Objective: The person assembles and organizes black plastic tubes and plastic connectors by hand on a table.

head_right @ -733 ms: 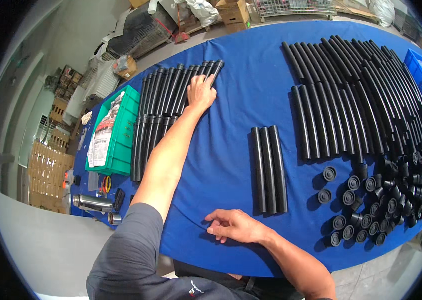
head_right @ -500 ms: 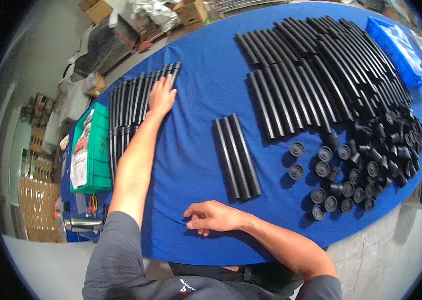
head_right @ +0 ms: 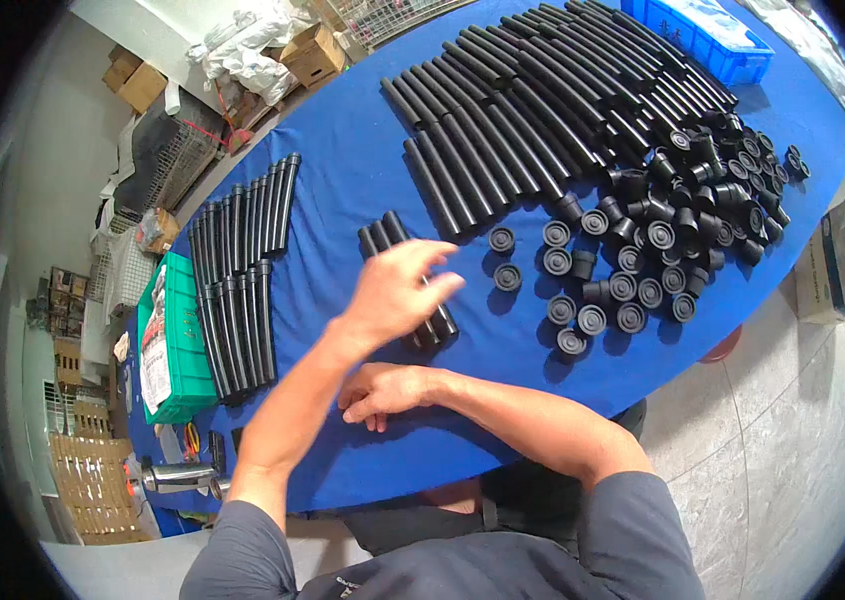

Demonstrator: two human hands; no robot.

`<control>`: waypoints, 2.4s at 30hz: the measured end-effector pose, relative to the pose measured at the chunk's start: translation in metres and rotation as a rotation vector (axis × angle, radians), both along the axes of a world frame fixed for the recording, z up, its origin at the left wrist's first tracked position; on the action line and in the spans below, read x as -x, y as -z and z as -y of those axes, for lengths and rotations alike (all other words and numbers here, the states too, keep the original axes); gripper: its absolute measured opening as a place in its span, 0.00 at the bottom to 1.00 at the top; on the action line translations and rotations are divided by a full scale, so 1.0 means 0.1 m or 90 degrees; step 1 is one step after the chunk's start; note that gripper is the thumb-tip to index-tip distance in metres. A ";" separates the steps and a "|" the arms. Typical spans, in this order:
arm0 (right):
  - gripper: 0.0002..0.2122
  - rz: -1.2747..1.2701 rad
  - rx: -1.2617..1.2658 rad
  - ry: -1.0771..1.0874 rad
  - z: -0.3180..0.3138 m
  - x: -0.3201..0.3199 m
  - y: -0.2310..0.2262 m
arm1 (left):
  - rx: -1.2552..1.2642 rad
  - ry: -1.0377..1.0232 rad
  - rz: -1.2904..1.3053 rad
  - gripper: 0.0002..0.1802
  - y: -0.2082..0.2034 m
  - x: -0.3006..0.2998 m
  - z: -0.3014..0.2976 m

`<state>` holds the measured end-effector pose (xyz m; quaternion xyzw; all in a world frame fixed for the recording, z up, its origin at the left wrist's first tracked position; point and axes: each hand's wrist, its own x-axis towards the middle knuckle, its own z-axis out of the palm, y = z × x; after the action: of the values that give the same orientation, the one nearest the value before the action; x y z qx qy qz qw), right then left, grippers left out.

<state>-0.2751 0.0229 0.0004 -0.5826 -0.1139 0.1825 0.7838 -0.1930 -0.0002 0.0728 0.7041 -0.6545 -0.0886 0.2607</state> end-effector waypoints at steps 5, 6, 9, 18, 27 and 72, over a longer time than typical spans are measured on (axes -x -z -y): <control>0.13 0.178 -0.022 0.079 -0.02 -0.07 0.56 | -0.081 0.052 0.222 0.23 0.20 0.62 0.15; 0.13 0.183 -0.022 0.073 -0.01 -0.06 0.53 | -0.073 0.053 0.211 0.22 0.22 0.66 0.18; 0.15 0.188 0.012 0.039 0.02 -0.13 0.38 | -0.041 0.047 0.207 0.18 0.28 0.64 0.21; 0.18 0.212 0.016 -0.006 0.09 -0.03 0.17 | 0.028 -0.006 0.152 0.16 0.32 0.69 0.22; 0.16 0.044 0.062 -0.036 0.01 -0.01 0.00 | 0.082 -0.393 0.162 0.25 0.23 -0.41 -0.94; 0.11 0.144 0.188 -0.068 -0.05 0.02 -0.10 | 0.126 -0.467 -0.558 0.37 0.00 -0.34 -1.04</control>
<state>-0.2770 0.0275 0.0108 -0.7010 -0.2040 0.1723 0.6613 -0.1595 0.1037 0.0731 0.7548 -0.2038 -0.2140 0.5856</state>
